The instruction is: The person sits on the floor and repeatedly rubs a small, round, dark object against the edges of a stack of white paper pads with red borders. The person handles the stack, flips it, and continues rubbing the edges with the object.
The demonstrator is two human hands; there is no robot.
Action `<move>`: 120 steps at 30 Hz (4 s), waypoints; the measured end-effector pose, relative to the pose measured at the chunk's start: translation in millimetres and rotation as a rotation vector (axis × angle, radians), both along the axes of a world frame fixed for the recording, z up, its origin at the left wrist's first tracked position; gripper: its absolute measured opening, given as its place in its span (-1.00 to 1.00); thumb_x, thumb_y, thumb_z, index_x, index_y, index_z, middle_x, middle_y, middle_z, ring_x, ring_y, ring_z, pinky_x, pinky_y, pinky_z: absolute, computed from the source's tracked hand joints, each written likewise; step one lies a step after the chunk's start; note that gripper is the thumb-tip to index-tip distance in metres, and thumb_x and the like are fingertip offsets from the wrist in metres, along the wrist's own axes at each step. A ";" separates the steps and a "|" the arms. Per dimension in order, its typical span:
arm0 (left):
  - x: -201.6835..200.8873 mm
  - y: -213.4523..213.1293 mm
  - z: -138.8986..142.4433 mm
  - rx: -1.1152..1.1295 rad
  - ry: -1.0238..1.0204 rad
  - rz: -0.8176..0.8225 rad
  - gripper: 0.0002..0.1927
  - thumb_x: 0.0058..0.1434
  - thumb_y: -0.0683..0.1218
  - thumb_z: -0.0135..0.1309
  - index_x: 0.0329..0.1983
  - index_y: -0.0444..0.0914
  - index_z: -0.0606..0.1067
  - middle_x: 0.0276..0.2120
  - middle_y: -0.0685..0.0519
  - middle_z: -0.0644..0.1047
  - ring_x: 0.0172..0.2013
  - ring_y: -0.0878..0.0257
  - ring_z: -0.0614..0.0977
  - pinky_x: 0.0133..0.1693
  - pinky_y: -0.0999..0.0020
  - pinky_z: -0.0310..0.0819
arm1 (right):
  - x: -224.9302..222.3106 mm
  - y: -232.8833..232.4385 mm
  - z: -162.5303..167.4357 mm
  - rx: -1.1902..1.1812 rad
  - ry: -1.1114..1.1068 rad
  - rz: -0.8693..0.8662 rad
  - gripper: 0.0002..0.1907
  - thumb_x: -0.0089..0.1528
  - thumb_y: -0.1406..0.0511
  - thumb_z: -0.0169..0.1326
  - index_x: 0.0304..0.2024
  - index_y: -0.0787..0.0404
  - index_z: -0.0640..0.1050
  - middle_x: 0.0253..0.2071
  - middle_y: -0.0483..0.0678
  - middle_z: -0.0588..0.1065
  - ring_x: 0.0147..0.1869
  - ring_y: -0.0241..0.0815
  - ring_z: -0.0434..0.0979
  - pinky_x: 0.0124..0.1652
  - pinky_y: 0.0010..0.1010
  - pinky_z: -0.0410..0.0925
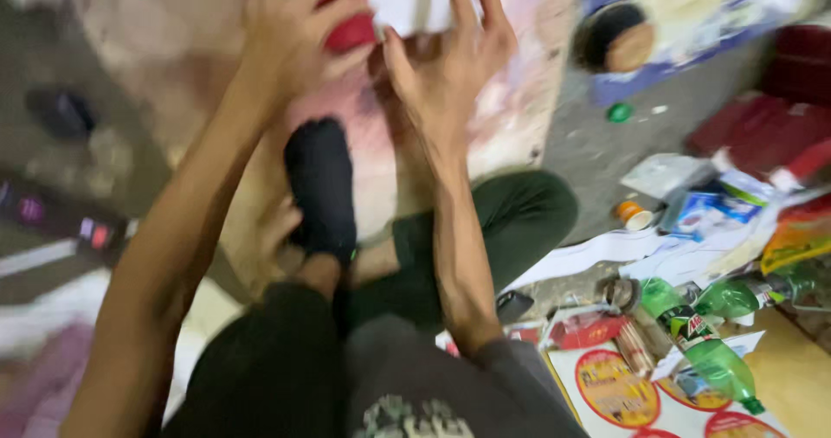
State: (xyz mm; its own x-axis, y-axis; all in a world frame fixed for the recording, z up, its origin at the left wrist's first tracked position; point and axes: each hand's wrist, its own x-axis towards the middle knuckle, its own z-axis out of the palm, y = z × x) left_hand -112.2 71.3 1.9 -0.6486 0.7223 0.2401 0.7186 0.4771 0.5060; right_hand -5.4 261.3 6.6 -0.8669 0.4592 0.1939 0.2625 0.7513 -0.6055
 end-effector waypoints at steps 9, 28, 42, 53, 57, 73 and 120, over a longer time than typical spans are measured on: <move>3.9 5.8 8.4 0.026 -0.015 -0.024 -0.65 0.15 -0.06 0.36 0.00 -0.18 0.58 0.21 0.06 0.51 0.18 0.05 0.51 0.12 0.15 0.45 | 50.0 139.7 15.1 0.556 -0.311 -0.014 -0.43 0.24 0.30 0.33 0.27 0.14 0.46 0.26 0.33 0.32 0.14 0.31 0.39 0.04 0.00 0.38; 24.5 4.0 -4.7 -0.089 -0.008 0.088 -0.60 0.12 -0.13 0.35 0.03 -0.27 0.55 0.28 -0.14 0.39 0.24 -0.12 0.41 0.18 -0.02 0.36 | 68.1 203.5 9.1 0.057 -0.401 -0.316 -0.44 0.13 0.01 0.39 0.03 0.22 0.66 -0.13 0.10 0.67 -0.05 -0.07 0.72 0.02 -0.30 0.48; 15.7 -0.4 -16.0 0.194 -0.361 0.189 -0.11 0.14 -0.02 0.50 0.44 -0.25 0.26 0.22 -0.03 0.52 0.16 -0.05 0.50 0.21 0.08 0.34 | -14.0 40.3 30.5 0.195 -0.351 0.197 -0.39 0.16 0.21 0.47 0.19 0.28 0.55 0.05 0.18 0.54 -0.08 0.16 0.61 -0.13 -0.12 0.46; 16.5 -1.9 -33.6 0.202 -0.417 0.191 -0.07 0.21 0.04 0.48 0.48 -0.28 0.19 0.27 -0.01 0.51 0.17 -0.01 0.50 0.24 0.13 0.35 | -26.2 14.1 54.1 0.377 -0.439 0.099 -0.42 0.09 0.33 0.42 0.18 0.23 0.60 0.04 0.14 0.57 0.02 0.17 0.59 -0.01 -0.15 0.44; 18.5 -3.5 -37.4 0.135 -0.394 0.210 -0.11 0.21 0.00 0.47 0.48 -0.24 0.23 0.25 0.02 0.55 0.18 0.00 0.52 0.24 0.14 0.36 | -21.2 1.0 57.9 -0.020 -0.172 0.122 -0.48 0.31 0.27 0.42 0.24 0.28 0.52 0.18 0.10 0.55 0.18 -0.02 0.64 0.18 -0.30 0.50; 38.6 5.0 -35.0 -0.081 -0.154 0.188 -0.37 0.26 -0.15 0.19 0.40 0.00 0.35 0.32 -0.13 0.42 0.16 -0.05 0.49 0.20 0.05 0.39 | -28.9 14.7 2.2 -0.052 -0.117 0.109 -0.49 0.28 0.28 0.42 0.20 0.28 0.53 0.09 0.17 0.50 0.15 0.16 0.59 0.13 -0.15 0.48; 31.8 5.7 -11.8 -0.041 -0.237 0.293 -0.06 0.21 0.03 0.31 0.52 -0.29 0.06 0.20 -0.15 0.49 0.07 0.06 0.54 0.08 0.22 0.48 | -18.8 19.4 52.3 0.057 -0.394 0.187 -0.47 0.20 0.25 0.43 0.15 0.25 0.55 0.05 0.13 0.55 0.04 0.11 0.63 0.03 -0.16 0.50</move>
